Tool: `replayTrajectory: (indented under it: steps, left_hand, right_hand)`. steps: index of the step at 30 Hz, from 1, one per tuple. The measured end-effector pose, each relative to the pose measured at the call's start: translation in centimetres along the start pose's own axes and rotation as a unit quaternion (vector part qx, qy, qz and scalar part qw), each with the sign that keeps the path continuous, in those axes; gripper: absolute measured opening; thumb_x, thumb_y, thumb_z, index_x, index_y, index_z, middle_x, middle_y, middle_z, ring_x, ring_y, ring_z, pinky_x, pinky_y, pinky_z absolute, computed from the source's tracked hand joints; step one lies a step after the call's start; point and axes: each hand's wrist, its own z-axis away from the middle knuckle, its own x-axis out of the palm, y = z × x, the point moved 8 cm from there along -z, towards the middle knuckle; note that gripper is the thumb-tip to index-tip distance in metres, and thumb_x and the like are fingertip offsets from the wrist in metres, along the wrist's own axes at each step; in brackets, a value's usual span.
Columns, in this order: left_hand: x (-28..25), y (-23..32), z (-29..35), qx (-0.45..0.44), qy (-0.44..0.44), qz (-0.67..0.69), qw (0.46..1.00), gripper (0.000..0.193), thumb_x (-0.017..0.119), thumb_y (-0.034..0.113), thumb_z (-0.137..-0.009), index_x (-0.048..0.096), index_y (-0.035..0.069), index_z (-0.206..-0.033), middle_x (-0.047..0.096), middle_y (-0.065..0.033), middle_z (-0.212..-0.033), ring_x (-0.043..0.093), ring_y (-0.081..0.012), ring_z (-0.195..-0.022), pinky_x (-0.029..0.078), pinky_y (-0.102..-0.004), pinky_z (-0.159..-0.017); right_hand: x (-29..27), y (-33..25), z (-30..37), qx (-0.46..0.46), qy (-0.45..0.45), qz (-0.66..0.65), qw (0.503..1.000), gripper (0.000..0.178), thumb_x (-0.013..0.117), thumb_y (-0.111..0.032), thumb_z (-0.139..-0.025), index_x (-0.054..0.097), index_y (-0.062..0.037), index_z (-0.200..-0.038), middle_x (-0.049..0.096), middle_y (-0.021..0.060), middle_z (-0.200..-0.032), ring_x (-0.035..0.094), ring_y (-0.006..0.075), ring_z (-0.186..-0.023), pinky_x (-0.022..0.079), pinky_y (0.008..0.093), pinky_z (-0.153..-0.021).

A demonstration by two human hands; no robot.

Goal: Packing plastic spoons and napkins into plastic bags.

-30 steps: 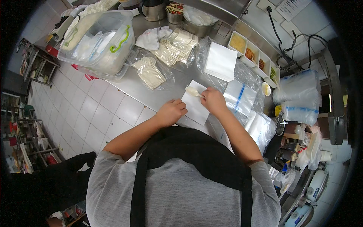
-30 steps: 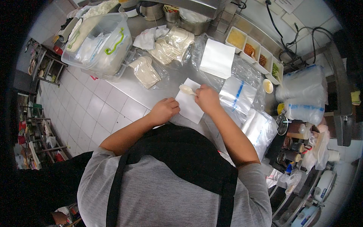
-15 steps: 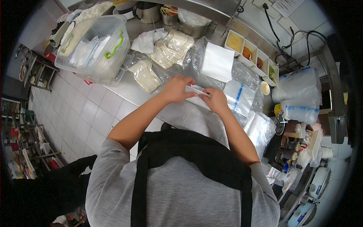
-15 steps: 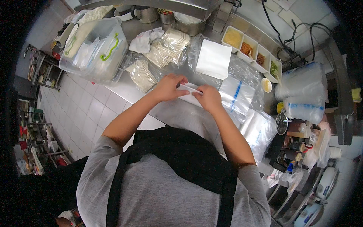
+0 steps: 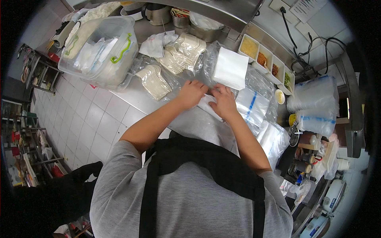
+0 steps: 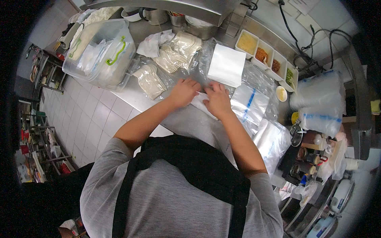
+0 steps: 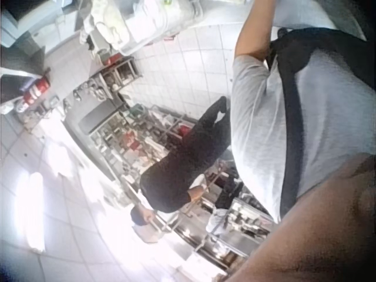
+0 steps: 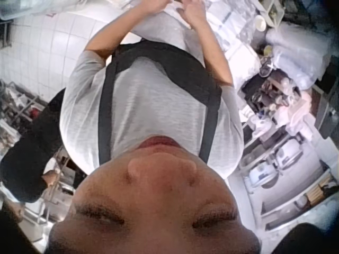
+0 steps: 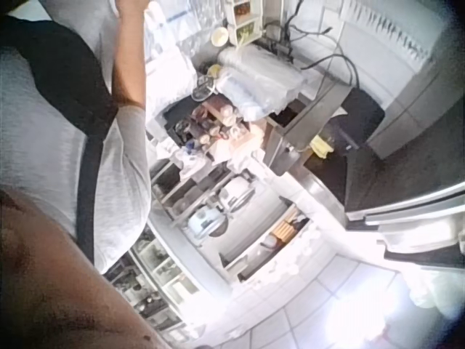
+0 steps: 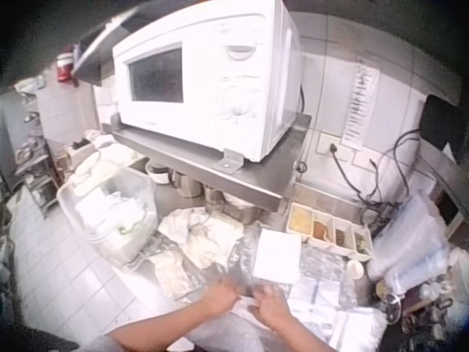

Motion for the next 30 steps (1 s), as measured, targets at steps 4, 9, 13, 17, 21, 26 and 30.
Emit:
replayTrajectory:
  steps: [4,9,13,17,21,26,30]
  left_hand:
    - [-2.4,1.7,1.0,0.113,0.098,0.092,0.984,0.020,0.070,0.018,-0.080,0.060,0.012,-0.096,0.063,-0.0053,-0.097,0.057,-0.0265,-0.098,0.042,-0.0427,-0.084]
    - [-6.0,-2.0,-0.2,0.045,0.164,0.208,0.963,0.019,0.070,0.009,-0.079,0.060,0.010,-0.095,0.064,-0.0067,-0.092,0.059,-0.0291,-0.091,0.046,-0.0410,-0.079]
    - [-7.9,-0.1,-3.0,0.124,0.205,0.177,0.955,0.017,0.069,0.007,-0.078,0.063,0.008,-0.094,0.064,-0.0077,-0.092,0.060,-0.0301,-0.088,0.048,-0.0400,-0.078]
    - [-5.3,8.1,-5.0,0.297,0.129,0.182,0.929,0.017,0.070,0.011,-0.079,0.064,0.009,-0.094,0.062,-0.0069,-0.093,0.059,-0.0291,-0.091,0.050,-0.0393,-0.080]
    - [-0.9,15.1,-4.2,0.384,0.036,0.208,0.899,0.014,0.070,0.015,-0.080,0.065,0.010,-0.093,0.060,-0.0060,-0.092,0.058,-0.0280,-0.094,0.050,-0.0380,-0.079]
    - [0.3,20.2,-0.8,0.442,-0.060,0.244,0.861,0.031,0.072,0.032,-0.079,0.061,0.012,-0.100,0.056,-0.0084,-0.102,0.056,-0.0283,-0.097,0.048,-0.0424,-0.081]
    - [4.6,23.2,5.0,0.566,-0.175,0.192,0.783,0.035,0.072,0.037,-0.078,0.058,0.011,-0.096,0.055,-0.0083,-0.098,0.055,-0.0284,-0.093,0.047,-0.0443,-0.078]
  right_hand:
    - [1.4,1.4,0.3,-0.047,-0.068,-0.122,0.989,0.034,0.068,-0.012,-0.079,0.061,-0.0076,-0.113,0.063,0.0177,-0.103,0.059,0.0392,-0.097,0.049,0.0446,-0.084]
    - [-2.5,1.2,2.4,0.108,-0.052,-0.217,0.969,0.037,0.062,-0.006,-0.086,0.054,-0.0127,-0.121,0.065,0.0228,-0.090,0.062,0.0447,-0.083,0.049,0.0490,-0.075]
    - [-7.9,3.1,6.1,0.174,0.044,-0.201,0.963,0.045,0.058,0.001,-0.087,0.048,-0.0166,-0.127,0.067,0.0190,-0.100,0.065,0.0398,-0.092,0.050,0.0410,-0.080]
    - [-12.3,7.1,12.7,0.236,0.140,-0.147,0.950,0.028,0.054,0.010,-0.086,0.065,-0.0068,-0.105,0.068,0.0124,-0.102,0.067,0.0244,-0.094,0.048,0.0295,-0.084]
    - [-16.7,8.0,18.4,0.297,0.187,-0.056,0.935,0.028,0.052,0.011,-0.083,0.070,-0.0068,-0.096,0.065,0.0188,-0.088,0.065,0.0339,-0.079,0.050,0.0348,-0.078]
    - [-18.2,7.7,24.7,0.344,0.215,-0.002,0.914,0.025,0.052,0.010,-0.083,0.070,-0.0045,-0.095,0.064,0.0200,-0.082,0.062,0.0395,-0.077,0.046,0.0384,-0.098]
    - [-17.3,7.6,26.9,0.428,0.202,-0.070,0.878,0.026,0.052,0.010,-0.083,0.070,-0.0048,-0.095,0.065,0.0206,-0.087,0.064,0.0360,-0.082,0.049,0.0407,-0.091]
